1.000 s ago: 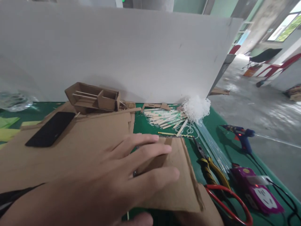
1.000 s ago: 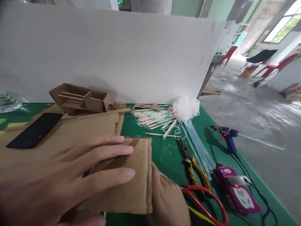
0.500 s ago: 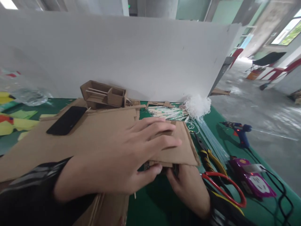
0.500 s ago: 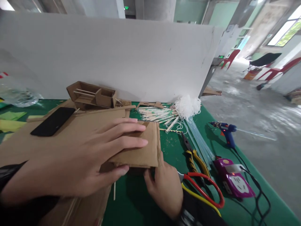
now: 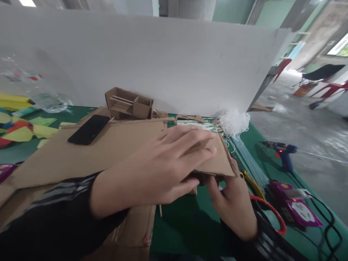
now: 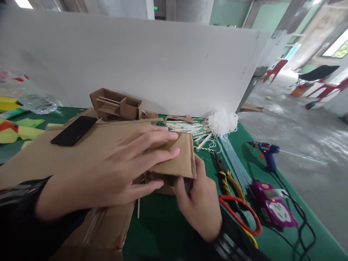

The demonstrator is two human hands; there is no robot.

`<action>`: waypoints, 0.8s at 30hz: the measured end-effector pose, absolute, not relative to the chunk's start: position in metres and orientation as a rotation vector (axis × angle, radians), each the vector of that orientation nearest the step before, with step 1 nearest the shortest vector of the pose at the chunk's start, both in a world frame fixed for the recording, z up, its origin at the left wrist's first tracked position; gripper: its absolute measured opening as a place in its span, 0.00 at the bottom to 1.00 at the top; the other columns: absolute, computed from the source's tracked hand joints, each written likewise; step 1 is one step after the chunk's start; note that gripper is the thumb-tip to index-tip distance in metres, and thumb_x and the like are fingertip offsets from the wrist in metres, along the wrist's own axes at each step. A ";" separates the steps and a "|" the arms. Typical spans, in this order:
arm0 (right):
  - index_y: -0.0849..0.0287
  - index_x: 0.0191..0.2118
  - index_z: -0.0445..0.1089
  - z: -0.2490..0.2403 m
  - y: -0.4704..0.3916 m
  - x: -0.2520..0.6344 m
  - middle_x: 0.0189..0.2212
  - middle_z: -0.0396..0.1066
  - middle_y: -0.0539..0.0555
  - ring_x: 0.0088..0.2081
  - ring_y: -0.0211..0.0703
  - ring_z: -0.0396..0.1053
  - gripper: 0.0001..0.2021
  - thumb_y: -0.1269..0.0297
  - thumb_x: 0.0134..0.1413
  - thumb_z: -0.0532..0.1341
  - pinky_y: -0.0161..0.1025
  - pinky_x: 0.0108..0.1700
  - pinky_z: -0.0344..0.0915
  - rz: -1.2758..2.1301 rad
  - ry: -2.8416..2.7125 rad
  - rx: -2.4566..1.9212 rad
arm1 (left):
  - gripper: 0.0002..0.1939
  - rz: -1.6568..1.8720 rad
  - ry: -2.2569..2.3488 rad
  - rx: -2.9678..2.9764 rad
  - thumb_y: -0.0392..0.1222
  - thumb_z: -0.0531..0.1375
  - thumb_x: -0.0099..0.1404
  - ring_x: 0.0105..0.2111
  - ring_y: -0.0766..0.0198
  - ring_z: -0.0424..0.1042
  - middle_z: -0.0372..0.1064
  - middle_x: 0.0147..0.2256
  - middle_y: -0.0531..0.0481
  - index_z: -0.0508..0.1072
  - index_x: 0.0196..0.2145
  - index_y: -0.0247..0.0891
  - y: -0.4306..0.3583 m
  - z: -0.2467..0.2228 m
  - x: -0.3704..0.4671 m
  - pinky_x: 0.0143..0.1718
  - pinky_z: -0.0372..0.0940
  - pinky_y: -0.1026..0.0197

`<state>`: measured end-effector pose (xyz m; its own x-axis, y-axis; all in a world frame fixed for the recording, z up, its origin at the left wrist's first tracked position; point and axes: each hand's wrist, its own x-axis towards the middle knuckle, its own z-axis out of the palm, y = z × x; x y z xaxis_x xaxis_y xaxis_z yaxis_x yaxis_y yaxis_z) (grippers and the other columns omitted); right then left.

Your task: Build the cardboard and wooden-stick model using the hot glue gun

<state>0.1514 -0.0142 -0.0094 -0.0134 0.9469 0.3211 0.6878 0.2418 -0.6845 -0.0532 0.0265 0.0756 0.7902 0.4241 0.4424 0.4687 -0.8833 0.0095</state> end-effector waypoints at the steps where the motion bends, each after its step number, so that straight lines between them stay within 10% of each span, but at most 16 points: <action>1: 0.61 0.57 0.63 -0.008 -0.014 0.151 0.27 0.76 0.53 0.24 0.45 0.73 0.19 0.63 0.62 0.54 0.37 0.25 0.65 0.410 -1.748 -1.485 | 0.21 -0.665 -0.722 -2.837 0.39 0.60 0.68 0.65 0.48 0.58 0.61 0.63 0.40 0.65 0.58 0.36 0.026 0.074 -0.052 0.66 0.57 0.44; 8: 0.55 0.61 0.58 0.002 -0.013 0.145 0.45 0.76 0.57 0.37 0.45 0.76 0.23 0.63 0.61 0.60 0.34 0.29 0.71 0.265 -1.681 -1.286 | 0.14 -0.726 -0.767 -2.580 0.33 0.53 0.72 0.62 0.53 0.64 0.69 0.59 0.48 0.68 0.54 0.39 0.028 0.061 -0.048 0.59 0.66 0.51; 24: 0.53 0.48 0.68 -0.020 0.002 0.199 0.39 0.73 0.53 0.40 0.42 0.73 0.10 0.56 0.68 0.55 0.39 0.41 0.69 0.667 -1.987 -1.450 | 0.15 -1.014 -1.464 -2.489 0.39 0.57 0.66 0.39 0.59 0.78 0.78 0.41 0.53 0.71 0.51 0.42 0.098 0.051 -0.075 0.40 0.69 0.61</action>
<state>0.1985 0.0024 -0.0197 -0.2373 0.9576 0.1635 0.6652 0.2828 -0.6910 -0.0752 0.0979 0.0513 0.3237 0.7500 0.5768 0.8037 -0.5397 0.2507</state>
